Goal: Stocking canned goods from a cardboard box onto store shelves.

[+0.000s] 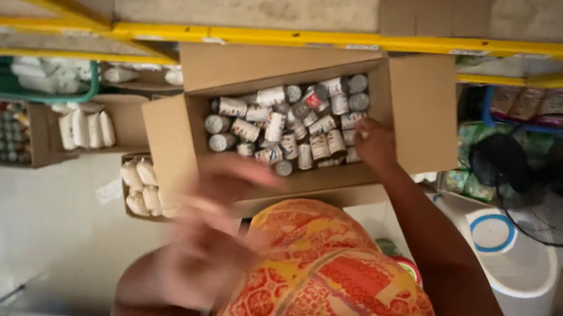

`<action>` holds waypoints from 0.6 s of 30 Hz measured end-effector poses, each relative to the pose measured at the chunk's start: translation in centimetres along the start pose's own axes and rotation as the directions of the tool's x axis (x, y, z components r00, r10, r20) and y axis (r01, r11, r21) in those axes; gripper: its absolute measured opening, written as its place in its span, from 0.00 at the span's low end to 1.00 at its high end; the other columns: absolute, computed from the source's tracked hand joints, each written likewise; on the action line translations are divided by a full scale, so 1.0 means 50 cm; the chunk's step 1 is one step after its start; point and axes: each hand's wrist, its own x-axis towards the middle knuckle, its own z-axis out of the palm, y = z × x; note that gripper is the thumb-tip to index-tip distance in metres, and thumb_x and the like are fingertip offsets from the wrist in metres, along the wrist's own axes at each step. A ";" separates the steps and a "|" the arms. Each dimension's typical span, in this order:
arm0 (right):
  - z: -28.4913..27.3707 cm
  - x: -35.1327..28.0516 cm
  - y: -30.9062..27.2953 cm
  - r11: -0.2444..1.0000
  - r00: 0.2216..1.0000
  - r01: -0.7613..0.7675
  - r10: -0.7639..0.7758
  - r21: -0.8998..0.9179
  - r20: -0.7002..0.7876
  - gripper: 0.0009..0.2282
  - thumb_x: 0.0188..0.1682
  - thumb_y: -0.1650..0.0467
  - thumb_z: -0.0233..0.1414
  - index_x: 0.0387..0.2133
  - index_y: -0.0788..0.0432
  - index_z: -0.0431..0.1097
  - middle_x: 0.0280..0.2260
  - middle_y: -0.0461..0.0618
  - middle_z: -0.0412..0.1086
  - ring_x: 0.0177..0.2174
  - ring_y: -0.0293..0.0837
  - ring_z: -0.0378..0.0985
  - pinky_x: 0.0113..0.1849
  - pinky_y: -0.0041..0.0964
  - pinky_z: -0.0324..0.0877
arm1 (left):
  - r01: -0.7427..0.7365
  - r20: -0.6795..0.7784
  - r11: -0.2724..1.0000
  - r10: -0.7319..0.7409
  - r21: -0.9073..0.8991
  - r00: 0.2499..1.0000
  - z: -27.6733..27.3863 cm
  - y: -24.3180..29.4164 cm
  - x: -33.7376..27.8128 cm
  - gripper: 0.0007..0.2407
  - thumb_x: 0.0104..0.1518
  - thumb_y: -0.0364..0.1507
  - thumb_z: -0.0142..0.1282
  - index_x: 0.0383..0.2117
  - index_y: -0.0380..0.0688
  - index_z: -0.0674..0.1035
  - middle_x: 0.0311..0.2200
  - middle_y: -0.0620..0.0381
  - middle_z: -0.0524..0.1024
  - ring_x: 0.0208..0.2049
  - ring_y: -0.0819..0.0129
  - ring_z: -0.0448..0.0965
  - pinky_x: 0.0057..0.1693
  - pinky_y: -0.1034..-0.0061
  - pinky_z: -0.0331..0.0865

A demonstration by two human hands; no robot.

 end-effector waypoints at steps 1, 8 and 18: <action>0.026 0.003 0.024 0.998 0.999 0.054 -0.054 -0.017 0.010 0.09 0.45 0.72 0.59 0.38 0.56 0.75 0.38 0.57 0.76 0.38 0.57 0.79 0.42 0.50 0.74 | -0.003 -0.254 1.000 -0.002 -0.021 0.967 -0.024 -0.012 -0.026 0.11 0.62 0.16 0.55 0.44 0.46 0.69 0.52 0.47 0.70 0.58 0.52 0.72 0.68 0.54 0.65; 0.201 0.150 0.006 0.937 0.915 0.331 -0.290 -0.110 0.281 0.29 0.39 0.77 0.53 0.60 0.67 0.61 0.59 0.67 0.62 0.53 0.67 0.68 0.54 0.54 0.66 | -0.106 -0.756 0.994 0.054 -0.020 0.652 -0.147 -0.055 -0.171 0.10 0.66 0.13 0.52 0.43 0.42 0.68 0.54 0.48 0.70 0.51 0.60 0.76 0.64 0.60 0.68; 0.290 0.207 0.001 0.890 0.924 0.259 -0.115 -0.376 0.363 0.23 0.50 0.73 0.48 0.61 0.57 0.62 0.59 0.66 0.59 0.53 0.66 0.66 0.51 0.60 0.67 | -0.016 -0.847 0.985 0.158 0.174 0.507 -0.150 -0.043 -0.254 0.09 0.66 0.13 0.50 0.43 0.42 0.70 0.53 0.47 0.72 0.50 0.59 0.79 0.60 0.65 0.69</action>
